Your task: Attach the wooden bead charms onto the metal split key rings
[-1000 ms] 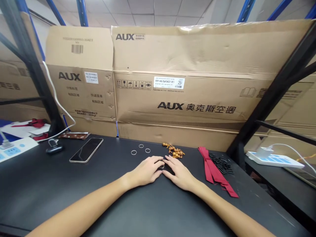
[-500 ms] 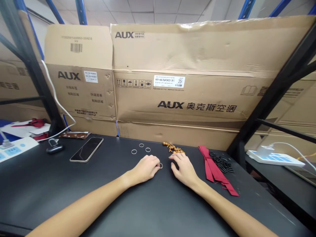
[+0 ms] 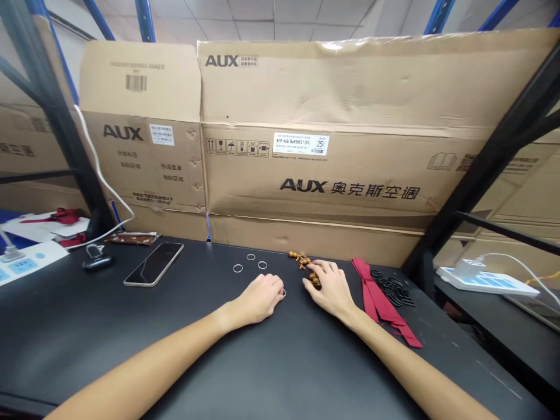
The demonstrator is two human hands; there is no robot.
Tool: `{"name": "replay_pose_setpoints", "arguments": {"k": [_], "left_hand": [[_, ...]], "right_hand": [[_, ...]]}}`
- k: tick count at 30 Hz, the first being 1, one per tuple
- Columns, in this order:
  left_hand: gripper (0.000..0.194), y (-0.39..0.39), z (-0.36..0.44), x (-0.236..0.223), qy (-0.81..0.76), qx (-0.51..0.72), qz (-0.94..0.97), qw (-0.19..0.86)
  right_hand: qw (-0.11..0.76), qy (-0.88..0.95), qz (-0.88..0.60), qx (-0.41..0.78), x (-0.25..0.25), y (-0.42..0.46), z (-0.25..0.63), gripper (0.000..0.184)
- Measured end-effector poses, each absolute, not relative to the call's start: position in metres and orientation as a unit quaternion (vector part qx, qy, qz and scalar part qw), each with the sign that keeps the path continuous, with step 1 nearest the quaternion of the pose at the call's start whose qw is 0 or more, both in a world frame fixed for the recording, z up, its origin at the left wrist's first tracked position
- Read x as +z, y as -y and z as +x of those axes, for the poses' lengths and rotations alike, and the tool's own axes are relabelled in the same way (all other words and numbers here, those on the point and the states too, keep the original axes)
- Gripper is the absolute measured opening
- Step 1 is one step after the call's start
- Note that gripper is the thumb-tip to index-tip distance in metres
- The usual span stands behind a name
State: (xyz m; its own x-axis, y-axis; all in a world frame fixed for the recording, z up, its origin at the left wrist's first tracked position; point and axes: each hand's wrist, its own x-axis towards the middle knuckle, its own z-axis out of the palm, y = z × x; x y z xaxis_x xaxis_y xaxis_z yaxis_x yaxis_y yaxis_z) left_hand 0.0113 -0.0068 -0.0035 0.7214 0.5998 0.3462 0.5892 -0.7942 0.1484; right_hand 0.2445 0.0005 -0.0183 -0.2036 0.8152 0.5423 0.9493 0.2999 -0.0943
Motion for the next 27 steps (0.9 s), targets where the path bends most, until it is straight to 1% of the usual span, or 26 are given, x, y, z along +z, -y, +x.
{"name": "replay_pose_setpoints", "arguments": {"k": [1,3,4,7,11,13,21,24,27], "left_hand": [[0.015,0.006,0.012,-0.004,-0.32,0.194,0.927,0.014],[0.015,0.006,0.012,-0.005,-0.318,0.195,0.928,0.014],[0.015,0.006,0.012,-0.005,-0.318,0.195,0.928,0.014],[0.015,0.006,0.012,-0.004,-0.32,0.194,0.927,0.013],[0.013,0.007,0.012,-0.003,-0.318,0.191,0.929,0.009],[0.011,0.007,0.012,-0.003,-0.316,0.19,0.93,0.006],[0.013,0.007,0.012,-0.003,-0.314,0.191,0.93,-0.001],[0.012,0.007,0.012,-0.004,-0.311,0.192,0.931,-0.005],[0.01,0.006,0.013,-0.005,-0.309,0.195,0.931,-0.004]], "right_hand": [[0.257,0.773,-0.567,-0.12,-0.019,-0.006,0.246,0.045],[0.229,0.789,-0.563,-0.082,-0.022,-0.015,0.25,0.063],[0.21,0.796,-0.564,-0.061,-0.024,-0.019,0.251,0.068],[0.181,0.805,-0.564,-0.033,-0.028,-0.026,0.256,0.064],[0.19,0.806,-0.559,-0.047,-0.03,-0.027,0.263,0.044],[0.198,0.806,-0.555,-0.055,-0.029,-0.026,0.266,0.037],[0.24,0.784,-0.566,-0.082,-0.032,-0.03,0.272,0.048],[0.232,0.787,-0.563,-0.101,-0.034,-0.033,0.269,0.049],[0.201,0.81,-0.54,-0.108,-0.034,-0.035,0.266,0.048]]}}
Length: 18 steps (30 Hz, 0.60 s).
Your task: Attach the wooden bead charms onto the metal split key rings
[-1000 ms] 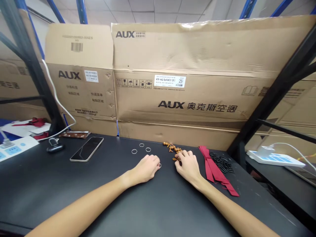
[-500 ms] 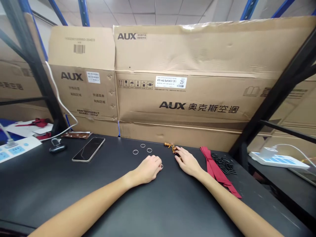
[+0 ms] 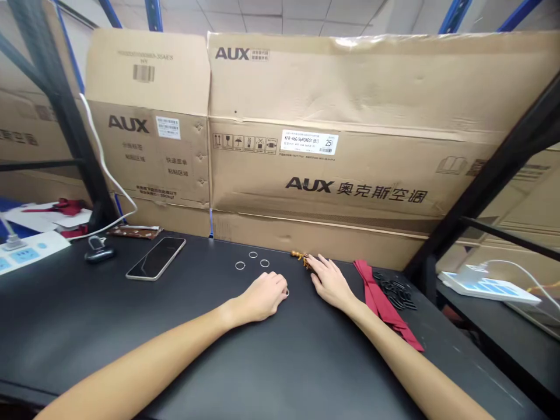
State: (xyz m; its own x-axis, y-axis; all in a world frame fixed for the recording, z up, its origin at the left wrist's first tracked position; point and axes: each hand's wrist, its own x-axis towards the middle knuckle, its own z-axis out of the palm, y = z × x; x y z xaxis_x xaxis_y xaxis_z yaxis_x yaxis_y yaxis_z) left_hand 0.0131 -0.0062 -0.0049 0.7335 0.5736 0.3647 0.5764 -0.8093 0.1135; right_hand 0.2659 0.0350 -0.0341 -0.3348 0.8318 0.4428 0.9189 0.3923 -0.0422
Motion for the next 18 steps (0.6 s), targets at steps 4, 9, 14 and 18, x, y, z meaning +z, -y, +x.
{"name": "replay_pose_setpoints", "arguments": {"k": [4,9,14,18], "left_hand": [[0.011,0.006,0.013,-0.005,0.309,-0.195,-0.931,0.004],[0.012,0.006,0.012,-0.006,0.302,-0.198,-0.932,0.004],[0.011,0.006,0.012,-0.005,0.304,-0.203,-0.931,-0.001],[0.011,0.006,0.013,-0.005,0.307,-0.201,-0.93,0.001]], "right_hand": [[0.184,0.831,-0.513,-0.115,-0.031,-0.03,0.263,0.045],[0.239,0.841,-0.469,-0.121,-0.023,-0.014,0.251,0.045],[0.285,0.825,-0.475,-0.112,-0.019,-0.007,0.238,0.03],[0.285,0.834,-0.462,-0.098,-0.021,-0.008,0.236,0.022]]}}
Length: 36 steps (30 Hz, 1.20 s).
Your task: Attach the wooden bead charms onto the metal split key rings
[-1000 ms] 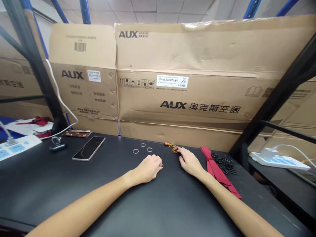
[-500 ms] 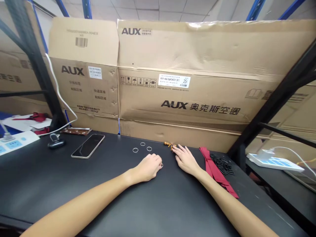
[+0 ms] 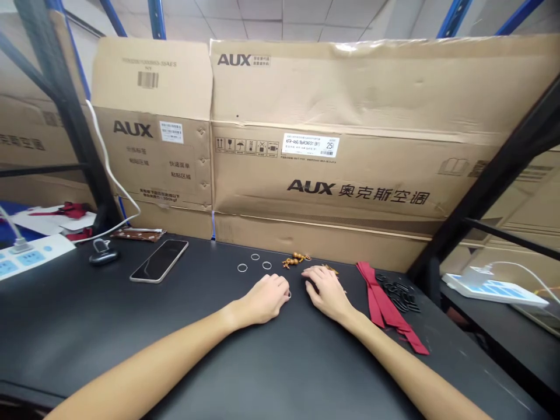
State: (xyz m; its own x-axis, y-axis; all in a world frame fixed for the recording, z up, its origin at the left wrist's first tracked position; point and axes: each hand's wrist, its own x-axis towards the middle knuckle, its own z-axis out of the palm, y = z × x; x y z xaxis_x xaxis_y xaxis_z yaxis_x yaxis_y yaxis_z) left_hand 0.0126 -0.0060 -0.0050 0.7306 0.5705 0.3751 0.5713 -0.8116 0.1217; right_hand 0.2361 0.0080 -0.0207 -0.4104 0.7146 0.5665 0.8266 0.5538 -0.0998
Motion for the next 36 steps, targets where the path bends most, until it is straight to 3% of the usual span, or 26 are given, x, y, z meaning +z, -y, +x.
{"name": "replay_pose_setpoints", "arguments": {"k": [4,12,20,25,31,36], "left_hand": [[0.011,0.006,0.012,-0.007,0.305,-0.201,-0.931,0.006],[0.014,0.007,0.011,-0.005,0.319,-0.19,-0.928,0.016],[0.013,0.006,0.01,-0.009,0.356,-0.219,-0.909,0.002],[0.012,0.003,0.008,-0.013,0.352,-0.26,-0.896,-0.074],[0.013,0.0,0.006,-0.014,0.357,-0.281,-0.879,-0.142],[0.011,0.005,0.006,-0.008,0.351,-0.257,-0.893,-0.119]], "right_hand": [[0.289,0.838,-0.453,-0.094,-0.022,-0.011,0.232,0.025],[0.191,0.835,-0.5,-0.13,-0.02,-0.046,0.193,0.041],[0.229,0.831,-0.496,-0.105,-0.033,-0.015,0.201,0.028],[0.324,0.855,-0.405,0.024,-0.031,0.024,0.212,0.028],[0.334,0.85,-0.406,0.041,-0.022,0.031,0.213,0.036],[0.305,0.849,-0.429,0.038,-0.022,0.03,0.212,0.022]]}}
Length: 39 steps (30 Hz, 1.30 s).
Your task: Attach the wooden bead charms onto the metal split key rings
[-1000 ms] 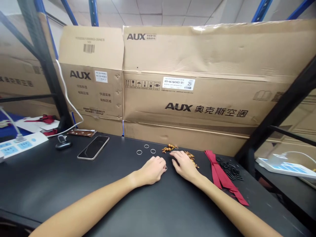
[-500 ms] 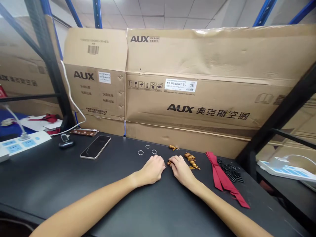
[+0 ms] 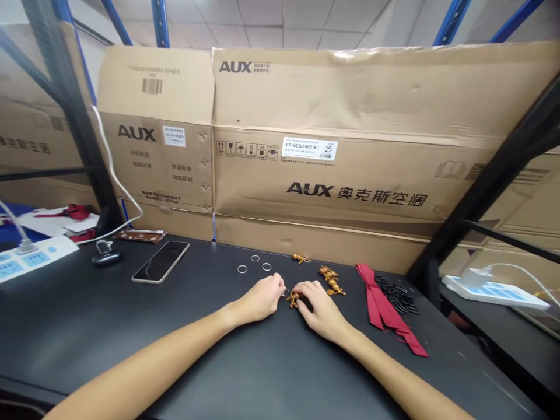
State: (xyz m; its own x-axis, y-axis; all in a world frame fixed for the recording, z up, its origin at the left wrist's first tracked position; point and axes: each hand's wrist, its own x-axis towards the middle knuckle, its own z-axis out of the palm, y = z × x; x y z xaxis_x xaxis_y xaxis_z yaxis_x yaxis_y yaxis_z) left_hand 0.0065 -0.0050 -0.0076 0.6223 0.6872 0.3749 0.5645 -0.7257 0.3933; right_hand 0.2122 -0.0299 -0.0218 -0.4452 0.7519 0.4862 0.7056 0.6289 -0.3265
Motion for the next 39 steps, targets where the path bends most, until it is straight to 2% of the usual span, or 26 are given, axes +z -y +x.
{"name": "replay_pose_setpoints", "arguments": {"k": [6,10,17,26,32,39], "left_hand": [[0.013,0.01,0.011,-0.002,-0.358,0.184,0.915,0.025],[0.015,0.008,0.011,-0.002,-0.329,0.168,0.929,0.023],[0.015,0.006,0.009,-0.004,-0.349,0.226,0.906,0.074],[0.019,0.007,0.011,-0.002,-0.302,0.228,0.917,0.128],[0.018,0.004,0.01,0.001,-0.254,0.26,0.906,0.216],[0.019,0.0,0.009,0.0,-0.259,0.262,0.886,0.281]], "right_hand": [[0.313,0.851,-0.419,0.05,-0.021,0.031,0.211,0.013],[0.313,0.852,-0.417,0.053,-0.021,0.031,0.211,0.013],[0.323,0.848,-0.413,0.076,-0.018,0.034,0.211,0.013],[0.338,0.845,-0.41,0.062,-0.019,0.032,0.211,0.019],[0.355,0.835,-0.412,0.085,-0.018,0.03,0.212,0.019],[0.331,0.845,-0.419,0.03,-0.018,0.031,0.21,0.022]]}}
